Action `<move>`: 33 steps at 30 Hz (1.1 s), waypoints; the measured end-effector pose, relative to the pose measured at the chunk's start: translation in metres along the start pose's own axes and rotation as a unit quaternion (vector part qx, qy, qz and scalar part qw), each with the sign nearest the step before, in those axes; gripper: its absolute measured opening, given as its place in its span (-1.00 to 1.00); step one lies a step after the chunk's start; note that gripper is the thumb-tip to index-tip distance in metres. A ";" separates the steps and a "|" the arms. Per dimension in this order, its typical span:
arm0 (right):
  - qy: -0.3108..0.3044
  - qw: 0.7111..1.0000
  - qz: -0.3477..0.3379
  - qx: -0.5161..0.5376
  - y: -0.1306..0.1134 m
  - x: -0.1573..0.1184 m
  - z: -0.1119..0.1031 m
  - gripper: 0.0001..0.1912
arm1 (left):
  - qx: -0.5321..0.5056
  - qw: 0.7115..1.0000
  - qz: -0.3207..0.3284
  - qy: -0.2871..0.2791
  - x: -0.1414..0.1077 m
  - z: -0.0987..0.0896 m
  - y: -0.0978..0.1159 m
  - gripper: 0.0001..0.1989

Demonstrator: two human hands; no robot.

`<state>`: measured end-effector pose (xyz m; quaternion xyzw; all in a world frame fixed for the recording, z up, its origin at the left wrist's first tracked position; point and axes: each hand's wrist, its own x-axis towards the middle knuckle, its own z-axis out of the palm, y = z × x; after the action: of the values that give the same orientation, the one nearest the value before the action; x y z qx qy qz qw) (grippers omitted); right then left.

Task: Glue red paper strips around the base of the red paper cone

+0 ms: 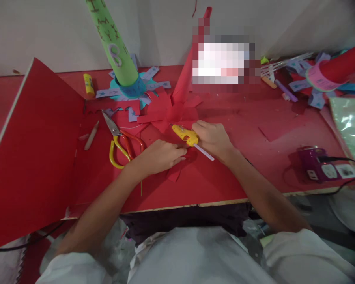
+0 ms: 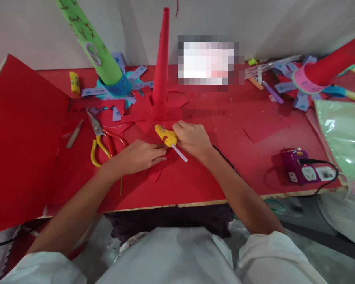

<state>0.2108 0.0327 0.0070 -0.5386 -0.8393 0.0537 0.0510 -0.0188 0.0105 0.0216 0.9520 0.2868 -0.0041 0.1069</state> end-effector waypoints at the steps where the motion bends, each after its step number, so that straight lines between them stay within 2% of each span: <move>1: 0.000 1.000 0.001 -0.001 0.000 0.000 0.000 -0.75 | 0.003 1.000 0.002 0.006 0.000 0.000 0.000 -0.79; 14: -0.011 1.000 0.012 0.002 0.000 -0.002 -0.005 -0.78 | 0.008 1.000 0.002 0.018 0.000 0.000 0.000 -0.80; 24: 0.010 1.000 0.014 0.009 0.004 -0.003 -0.003 -0.78 | 0.014 0.999 0.013 0.035 -0.001 0.004 -0.002 -0.81; 27: 0.008 1.000 0.019 0.013 0.003 -0.004 -0.005 -0.77 | 0.030 0.997 0.031 0.059 -0.001 0.006 -0.003 -0.78; 33: -0.002 0.999 0.026 0.023 0.004 -0.004 -0.004 -0.73 | 0.078 0.978 0.121 0.154 -0.001 0.012 -0.006 -0.73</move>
<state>0.2165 0.0309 0.0099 -0.5590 -0.8235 0.0753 0.0607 -0.0225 0.0120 0.0092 0.9742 0.1816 0.1331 -0.0135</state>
